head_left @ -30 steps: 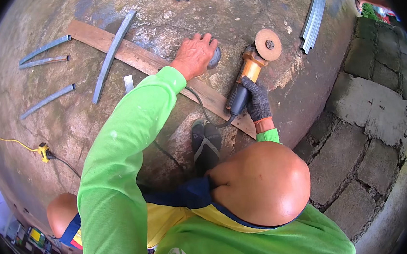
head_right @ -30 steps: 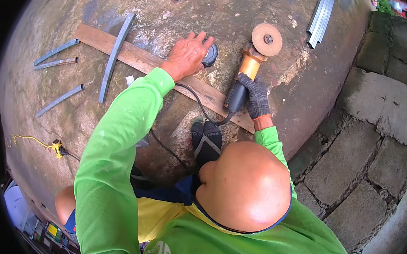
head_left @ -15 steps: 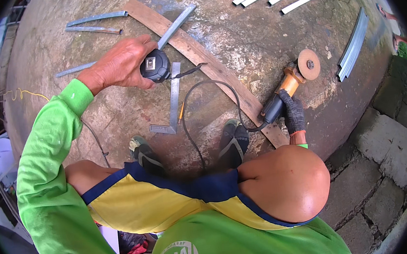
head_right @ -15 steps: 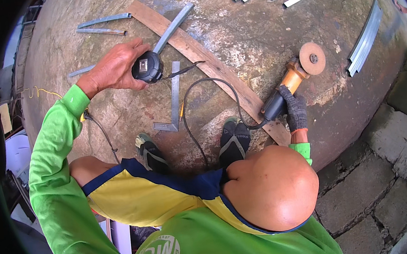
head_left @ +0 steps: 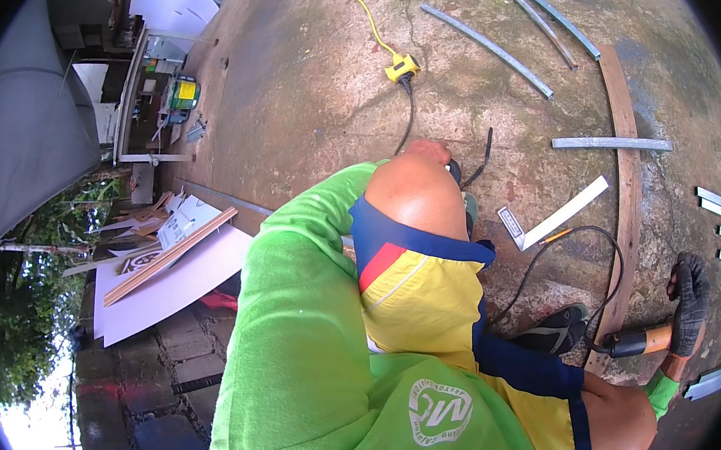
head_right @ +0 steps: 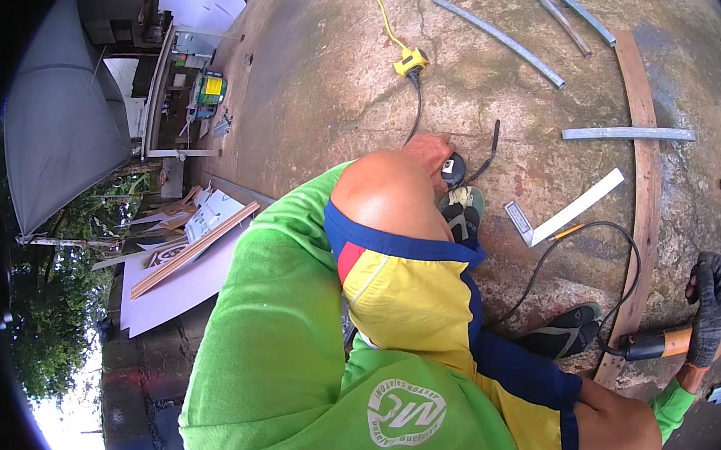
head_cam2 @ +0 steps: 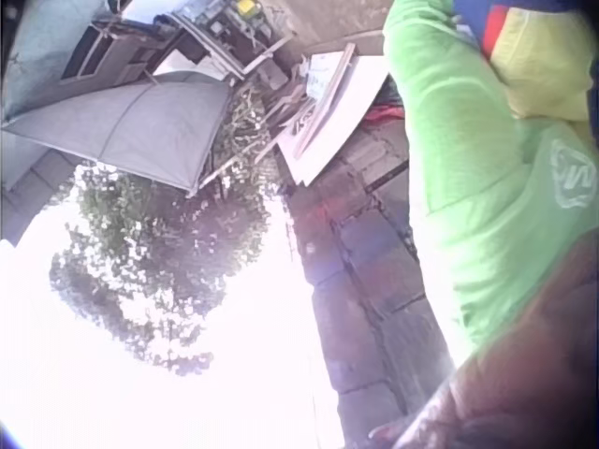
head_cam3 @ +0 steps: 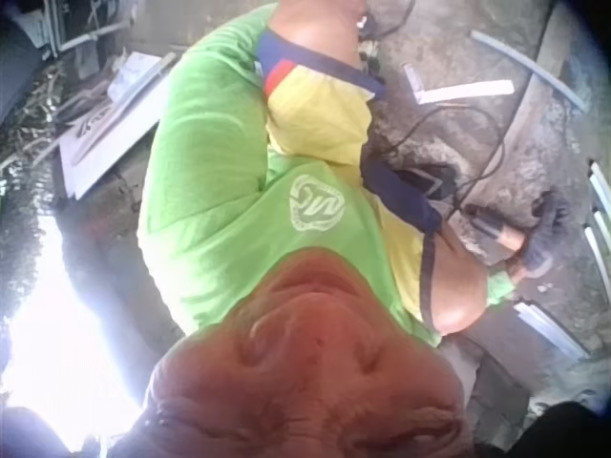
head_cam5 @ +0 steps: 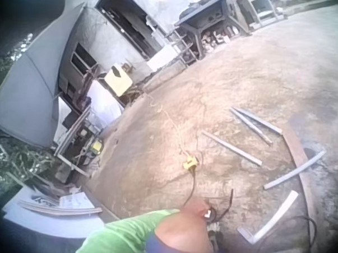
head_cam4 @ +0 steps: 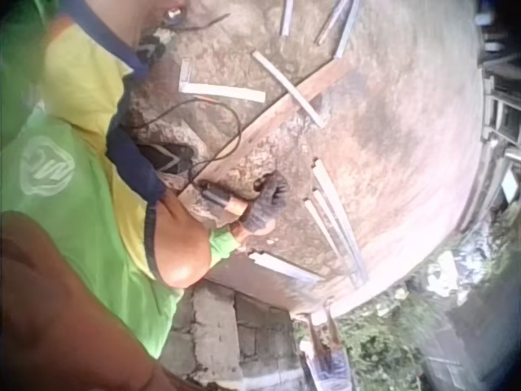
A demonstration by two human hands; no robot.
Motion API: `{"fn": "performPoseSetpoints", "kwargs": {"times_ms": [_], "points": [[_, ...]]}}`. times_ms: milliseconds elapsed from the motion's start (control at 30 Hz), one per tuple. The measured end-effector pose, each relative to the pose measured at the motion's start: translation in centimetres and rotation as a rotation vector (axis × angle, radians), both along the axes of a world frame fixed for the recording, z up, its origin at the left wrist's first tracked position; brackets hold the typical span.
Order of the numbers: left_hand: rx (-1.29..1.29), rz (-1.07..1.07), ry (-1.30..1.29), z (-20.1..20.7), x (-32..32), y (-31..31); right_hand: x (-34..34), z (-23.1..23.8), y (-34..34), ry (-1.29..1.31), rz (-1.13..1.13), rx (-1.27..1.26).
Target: Measuring and marking metal bars for fabrication using a tape measure and pencil.
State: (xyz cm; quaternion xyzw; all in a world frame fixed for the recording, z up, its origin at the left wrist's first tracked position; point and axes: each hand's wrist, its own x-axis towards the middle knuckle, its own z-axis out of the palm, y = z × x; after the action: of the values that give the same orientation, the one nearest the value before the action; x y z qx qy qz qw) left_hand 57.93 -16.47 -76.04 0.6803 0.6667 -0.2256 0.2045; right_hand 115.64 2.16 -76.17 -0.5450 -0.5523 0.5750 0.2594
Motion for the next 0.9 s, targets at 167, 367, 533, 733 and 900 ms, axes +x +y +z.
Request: {"fn": "performPoseSetpoints", "kwargs": {"times_ms": [167, 367, 533, 733, 900], "points": [[-0.013, 0.151, 0.143, -4.8, -2.1, -3.2, -10.9, 6.6, 3.3, -0.051, 0.491, 0.251], [0.333, 0.308, -0.227, -5.1, -4.7, -6.9, -19.9, 13.5, 3.0, -0.025, 0.87, 0.57], [0.536, 0.336, 0.206, 7.3, -11.9, -7.2, -23.2, 15.6, 1.9, 0.002, 0.968, 0.727], [1.033, 0.87, 0.979, 35.7, -30.2, -8.5, -24.7, 15.5, 2.5, -0.068, 0.913, 0.62], [0.892, 1.125, 0.248, 38.6, -32.7, -5.3, -24.2, 13.1, 5.9, 0.045, 0.803, 0.704]]}}
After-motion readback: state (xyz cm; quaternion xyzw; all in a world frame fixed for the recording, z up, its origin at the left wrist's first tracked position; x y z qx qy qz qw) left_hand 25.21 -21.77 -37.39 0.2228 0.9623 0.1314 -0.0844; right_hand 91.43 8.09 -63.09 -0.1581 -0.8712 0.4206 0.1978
